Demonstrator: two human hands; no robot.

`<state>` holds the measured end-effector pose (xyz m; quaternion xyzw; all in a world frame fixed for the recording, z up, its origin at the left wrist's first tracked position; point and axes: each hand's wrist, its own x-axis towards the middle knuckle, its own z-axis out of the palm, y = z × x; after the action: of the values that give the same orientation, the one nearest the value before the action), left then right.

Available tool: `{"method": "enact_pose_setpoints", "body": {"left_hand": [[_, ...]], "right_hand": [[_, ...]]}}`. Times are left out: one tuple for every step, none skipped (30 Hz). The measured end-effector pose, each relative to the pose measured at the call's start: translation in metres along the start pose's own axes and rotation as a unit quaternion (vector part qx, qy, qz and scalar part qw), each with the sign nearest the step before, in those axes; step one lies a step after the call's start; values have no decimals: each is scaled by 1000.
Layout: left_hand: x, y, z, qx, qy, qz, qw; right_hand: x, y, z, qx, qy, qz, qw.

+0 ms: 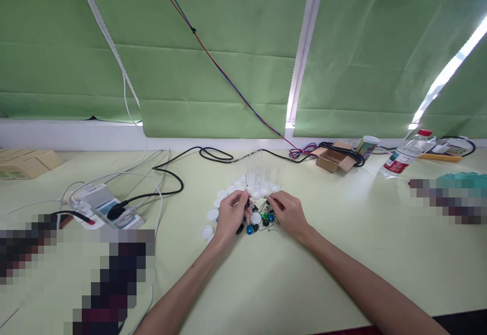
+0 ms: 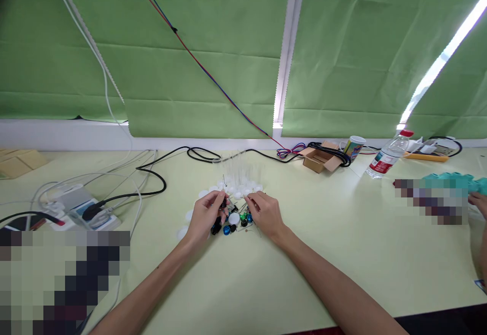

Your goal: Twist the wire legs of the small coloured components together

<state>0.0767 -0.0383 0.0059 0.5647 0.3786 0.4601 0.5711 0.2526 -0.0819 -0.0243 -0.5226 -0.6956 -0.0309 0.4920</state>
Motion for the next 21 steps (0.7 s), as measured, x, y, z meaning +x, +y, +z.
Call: {"method": "enact_pose_setpoints", "body": {"left_hand": [[0,0,1,1,-8,-3,1000],[-1,0,2,4,-13,-6,1000],[-2,1,3,10,-21,-11,1000],[-3,2,3,17,-29,-14,999],[-4,3,4,23,-37,-16,999],[-5,4,4,26,-45,-16,999],[-5,5,4,29,-51,-14,998],[-6,4,4,32,-54,-9,998],[-6,4,4,34,-56,-3,998],[-6,2,4,39,-57,4,998],[-6,0,3,45,-59,11,997],[-6,-2,3,52,-62,16,997],[-5,-4,3,61,-63,19,996],[-5,-6,2,69,-62,22,995],[-5,-8,2,79,-59,25,995],[-5,-9,2,89,-52,28,994],[-4,-10,2,99,-46,32,994],[-4,-10,2,107,-39,36,993],[-4,-10,2,114,-33,40,992],[-4,-11,2,119,-27,45,992],[-4,-11,2,124,-24,49,991]], "right_hand": [[0,0,0,-1,-13,3,1000],[0,1,1,-3,-25,4,1000],[-1,1,1,-8,-38,4,999],[-1,1,1,-15,-50,4,999],[-1,2,2,-22,-62,4,998],[-1,2,2,-27,-73,3,997],[-1,3,3,-31,-85,0,996],[-1,3,3,-32,-94,-3,995],[-1,4,4,-30,-104,-7,994],[-1,4,4,-28,-113,-11,993],[-1,4,4,-25,-120,-14,992],[-1,5,4,-23,-127,-17,992],[0,5,4,-22,-133,-19,991],[0,5,4,-21,-139,-20,990],[0,5,4,-21,-144,-22,989],[1,4,4,-21,-148,-23,988],[1,4,3,-22,-152,-24,988],[1,4,3,-22,-156,-25,987],[2,4,3,-21,-159,-27,987],[2,3,3,-20,-162,-29,986],[2,3,2,-19,-164,-32,986]]}}
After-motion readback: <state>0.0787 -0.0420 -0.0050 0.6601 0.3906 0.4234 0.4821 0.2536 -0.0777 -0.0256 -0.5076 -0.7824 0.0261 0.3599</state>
